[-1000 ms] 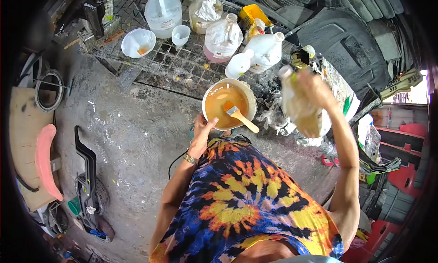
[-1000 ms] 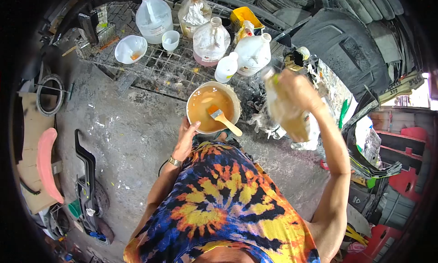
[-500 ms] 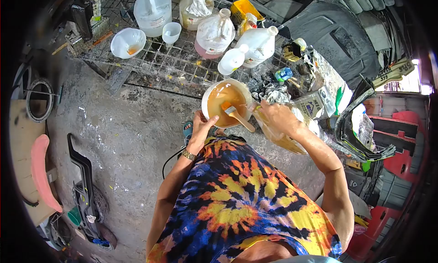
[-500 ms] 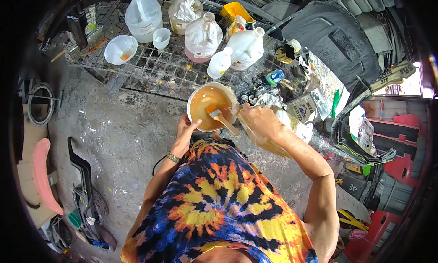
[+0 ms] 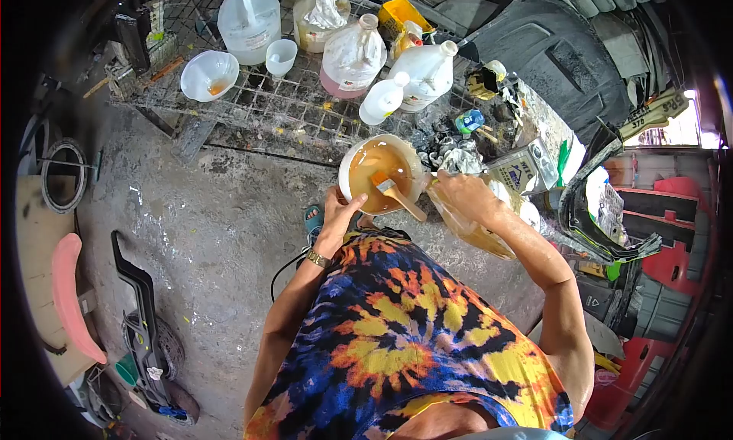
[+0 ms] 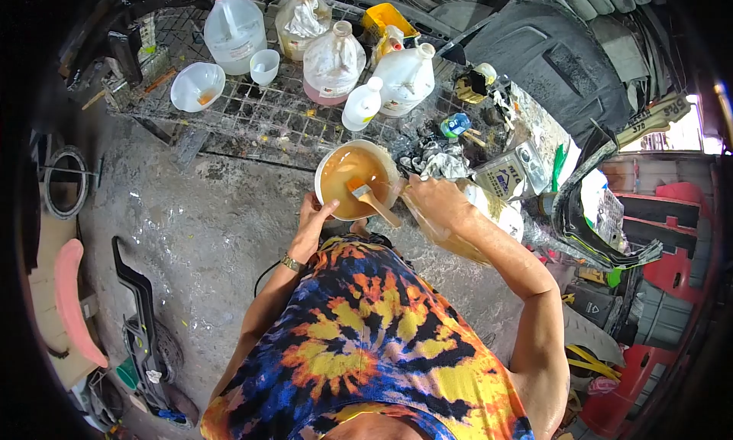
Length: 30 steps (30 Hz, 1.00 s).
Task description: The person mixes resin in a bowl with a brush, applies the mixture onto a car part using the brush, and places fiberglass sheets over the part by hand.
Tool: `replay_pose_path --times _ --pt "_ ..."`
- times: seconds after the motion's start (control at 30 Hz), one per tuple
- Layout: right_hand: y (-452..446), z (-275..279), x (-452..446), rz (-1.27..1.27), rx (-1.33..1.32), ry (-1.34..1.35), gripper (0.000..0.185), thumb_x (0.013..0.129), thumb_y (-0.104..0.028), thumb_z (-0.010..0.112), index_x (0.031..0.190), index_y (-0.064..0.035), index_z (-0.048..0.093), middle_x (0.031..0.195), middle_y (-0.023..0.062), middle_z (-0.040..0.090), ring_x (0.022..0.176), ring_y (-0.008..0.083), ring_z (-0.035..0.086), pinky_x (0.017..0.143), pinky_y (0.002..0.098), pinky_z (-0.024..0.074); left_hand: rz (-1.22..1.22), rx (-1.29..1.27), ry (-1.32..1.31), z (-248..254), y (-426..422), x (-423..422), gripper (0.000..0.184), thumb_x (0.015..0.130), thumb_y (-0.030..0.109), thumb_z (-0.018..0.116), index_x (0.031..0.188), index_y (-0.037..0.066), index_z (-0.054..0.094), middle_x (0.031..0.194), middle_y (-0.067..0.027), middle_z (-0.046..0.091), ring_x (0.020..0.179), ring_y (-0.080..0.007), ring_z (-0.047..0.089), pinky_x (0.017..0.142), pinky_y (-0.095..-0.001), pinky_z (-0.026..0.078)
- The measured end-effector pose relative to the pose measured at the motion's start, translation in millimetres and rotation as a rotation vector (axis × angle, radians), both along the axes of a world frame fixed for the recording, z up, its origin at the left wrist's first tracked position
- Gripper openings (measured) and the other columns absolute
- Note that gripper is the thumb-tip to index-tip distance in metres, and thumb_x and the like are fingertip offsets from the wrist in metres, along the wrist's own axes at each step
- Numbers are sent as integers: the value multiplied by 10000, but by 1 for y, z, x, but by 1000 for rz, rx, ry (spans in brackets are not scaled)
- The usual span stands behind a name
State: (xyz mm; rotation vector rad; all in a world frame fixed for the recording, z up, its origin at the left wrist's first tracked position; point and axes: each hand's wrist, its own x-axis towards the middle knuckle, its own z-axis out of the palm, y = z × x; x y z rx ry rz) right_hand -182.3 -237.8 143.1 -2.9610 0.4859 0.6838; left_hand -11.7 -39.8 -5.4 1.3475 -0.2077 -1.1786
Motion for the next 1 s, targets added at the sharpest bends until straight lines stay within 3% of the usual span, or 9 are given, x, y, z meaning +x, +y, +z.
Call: replay_pose_path --times 0.2,0.27,0.4,0.63,0.73,0.8,0.87,0.93,1.0 --pt "-3 -4 -16 -62 30 6 288 940 -247 480 1031 26 489 715 155 657 678 321 680 593 396 558 -8 -17 15 2 -4 -5 574 789 288 754 1116 -38 413 1010 -105 523 925 -151 532 806 -276 463" --pt "-8 -18 -28 76 -49 -63 257 940 -232 491 1044 3 488 665 101 623 628 259 670 535 352 546 -5 -15 17 3 -6 -7 571 789 284 754 1116 -38 414 1012 -108 525 924 -151 534 804 -277 466" --pt "-9 -12 -32 12 -30 -30 234 933 -218 497 1060 -21 493 671 94 619 645 247 676 531 346 545 -23 -2 12 9 -12 -9 560 792 263 750 1123 -41 417 1023 -117 530 924 -155 545 802 -281 475" --pt "-16 18 -43 -206 173 -164 233 939 -243 503 1027 -28 477 699 201 620 634 371 644 537 458 505 -47 27 -6 5 -21 -16 557 798 260 739 1142 -39 419 1050 -120 534 955 -169 558 819 -296 483" --pt "-20 38 -45 -278 253 -236 208 937 -231 511 985 -34 469 705 225 608 626 395 633 534 481 480 -20 7 13 7 -23 -21 500 816 316 697 1140 23 455 1043 -72 572 911 -132 569 772 -281 461" --pt "-26 49 -49 -334 272 -291 181 936 -213 512 966 -40 465 705 226 603 618 395 631 531 485 469 -11 -3 66 9 -26 -20 578 804 286 722 1185 -19 413 1136 -119 530 1034 -180 550 852 -324 471" --pt "-43 57 -56 -480 335 -470 101 950 -167 476 942 -68 495 694 207 606 644 361 645 561 449 485 -4 -25 63 19 -29 -23 559 817 277 704 1196 -11 411 1150 -116 528 1051 -184 546 864 -328 464" --pt "-65 68 -61 -408 214 -824 159 965 -169 466 865 -49 495 656 141 566 574 245 608 502 371 447 -1 -47 60 27 -29 -26 540 831 268 686 1208 -2 410 1165 -113 526 1067 -189 542 876 -331 457" --pt "-94 77 -71 -751 440 -1022 215 983 -212 464 850 -46 494 636 29 481 531 103 498 446 276 364 28 -81 94 34 -29 -29 502 864 236 638 1250 17 402 1203 -114 520 1097 -197 534 897 -335 447"
